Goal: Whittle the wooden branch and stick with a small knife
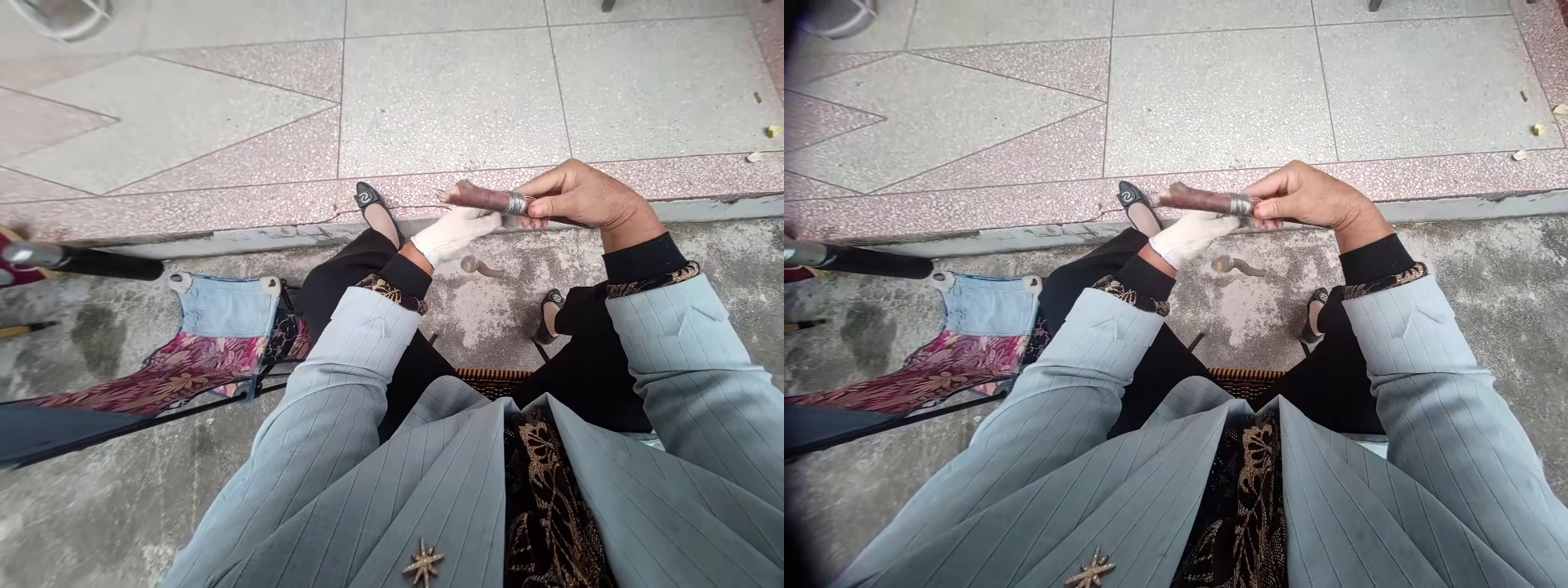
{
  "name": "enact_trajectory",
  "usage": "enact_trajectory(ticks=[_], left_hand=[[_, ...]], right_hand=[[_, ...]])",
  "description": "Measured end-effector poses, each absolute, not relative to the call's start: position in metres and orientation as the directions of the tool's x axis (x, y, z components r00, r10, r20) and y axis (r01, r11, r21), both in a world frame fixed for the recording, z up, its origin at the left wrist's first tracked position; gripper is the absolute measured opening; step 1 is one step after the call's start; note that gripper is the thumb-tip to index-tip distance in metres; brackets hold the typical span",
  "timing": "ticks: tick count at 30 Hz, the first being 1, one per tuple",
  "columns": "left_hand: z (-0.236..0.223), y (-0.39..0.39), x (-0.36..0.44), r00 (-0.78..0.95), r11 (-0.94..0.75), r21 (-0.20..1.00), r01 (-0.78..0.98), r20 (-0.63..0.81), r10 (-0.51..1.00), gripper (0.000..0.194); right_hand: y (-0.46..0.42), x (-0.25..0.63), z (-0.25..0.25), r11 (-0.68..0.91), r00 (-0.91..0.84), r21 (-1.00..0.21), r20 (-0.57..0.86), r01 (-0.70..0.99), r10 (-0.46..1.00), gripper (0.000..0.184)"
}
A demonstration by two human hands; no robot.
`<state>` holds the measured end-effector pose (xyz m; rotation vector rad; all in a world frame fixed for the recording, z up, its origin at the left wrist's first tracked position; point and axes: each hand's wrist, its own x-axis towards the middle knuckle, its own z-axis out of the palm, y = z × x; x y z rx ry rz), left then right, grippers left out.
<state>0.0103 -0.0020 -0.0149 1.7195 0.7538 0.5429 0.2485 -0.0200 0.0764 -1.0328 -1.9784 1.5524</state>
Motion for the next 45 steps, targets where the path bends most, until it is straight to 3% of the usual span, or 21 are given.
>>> enact_trajectory(ticks=[2, 4, 9, 15, 18, 24, 31, 34, 37, 39, 41, 43, 45], left_hand=[[-0.017, -0.001, 0.007, 0.67, -0.147, 0.96, 0.238, -0.052, 0.741, 0.043], [-0.02, 0.003, 0.004, 0.741, -0.141, 0.95, 0.278, -0.119, 0.661, 0.05], [-0.03, 0.007, 0.004, 0.829, -0.284, 0.883, 0.375, -0.182, 0.529, 0.051], [-0.044, 0.004, 0.012, 0.597, -0.247, 0.766, 0.593, -0.212, 0.773, 0.045], [-0.049, 0.005, 0.009, 0.523, -0.201, 0.737, 0.645, -0.234, 0.82, 0.036], [-0.047, -0.001, 0.003, 0.478, -0.082, 0.818, 0.569, -0.248, 0.843, 0.038], [-0.033, -0.008, -0.006, 0.537, -0.082, 0.893, 0.442, -0.19, 0.822, 0.048], [-0.037, -0.006, -0.01, 0.542, -0.087, 0.916, 0.391, -0.153, 0.827, 0.044], [-0.05, -0.001, -0.011, 0.476, 0.066, 0.967, 0.248, -0.181, 0.86, 0.042], [-0.061, 0.004, -0.012, 0.452, 0.173, 0.97, 0.172, -0.234, 0.861, 0.043], [-0.07, 0.01, -0.015, 0.463, 0.177, 0.97, 0.166, -0.236, 0.855, 0.042], [-0.075, 0.014, -0.019, 0.487, 0.111, 0.969, 0.22, -0.208, 0.848, 0.034], [-0.076, 0.017, -0.024, 0.509, 0.05, 0.932, 0.358, -0.24, 0.827, 0.025]], right_hand=[[-0.025, 0.241, 0.08, 0.118, -0.58, -0.962, -0.049, 0.247, 0.813, 0.043], [-0.028, 0.235, 0.083, 0.13, -0.512, -0.969, 0.004, 0.211, 0.859, 0.044], [-0.03, 0.228, 0.084, 0.169, -0.432, -0.97, 0.078, 0.176, 0.898, 0.049], [-0.033, 0.225, 0.086, 0.185, -0.378, -0.968, 0.111, 0.167, 0.919, 0.043], [-0.034, 0.224, 0.085, 0.211, -0.336, -0.965, 0.15, 0.154, 0.93, 0.04], [-0.022, 0.224, 0.072, 0.251, -0.211, -0.968, 0.239, 0.029, 0.948, 0.036], [0.006, 0.25, 0.063, 0.269, 0.079, -0.953, 0.26, -0.137, 0.962, 0.053], [0.015, 0.271, 0.058, 0.33, 0.234, -0.941, 0.305, -0.074, 0.923, 0.05], [0.018, 0.286, 0.052, 0.324, 0.364, -0.945, 0.316, 0.039, 0.876, 0.043], [0.017, 0.289, 0.05, 0.316, 0.329, -0.941, 0.339, 0.124, 0.881, 0.051], [0.013, 0.287, 0.052, 0.315, 0.208, -0.922, 0.361, 0.224, 0.909, 0.066], [0.007, 0.282, 0.058, 0.311, 0.083, -0.902, 0.349, 0.3, 0.933, 0.076], [0.001, 0.274, 0.064, 0.316, 0.016, -0.9, 0.336, 0.301, 0.942, 0.075]])
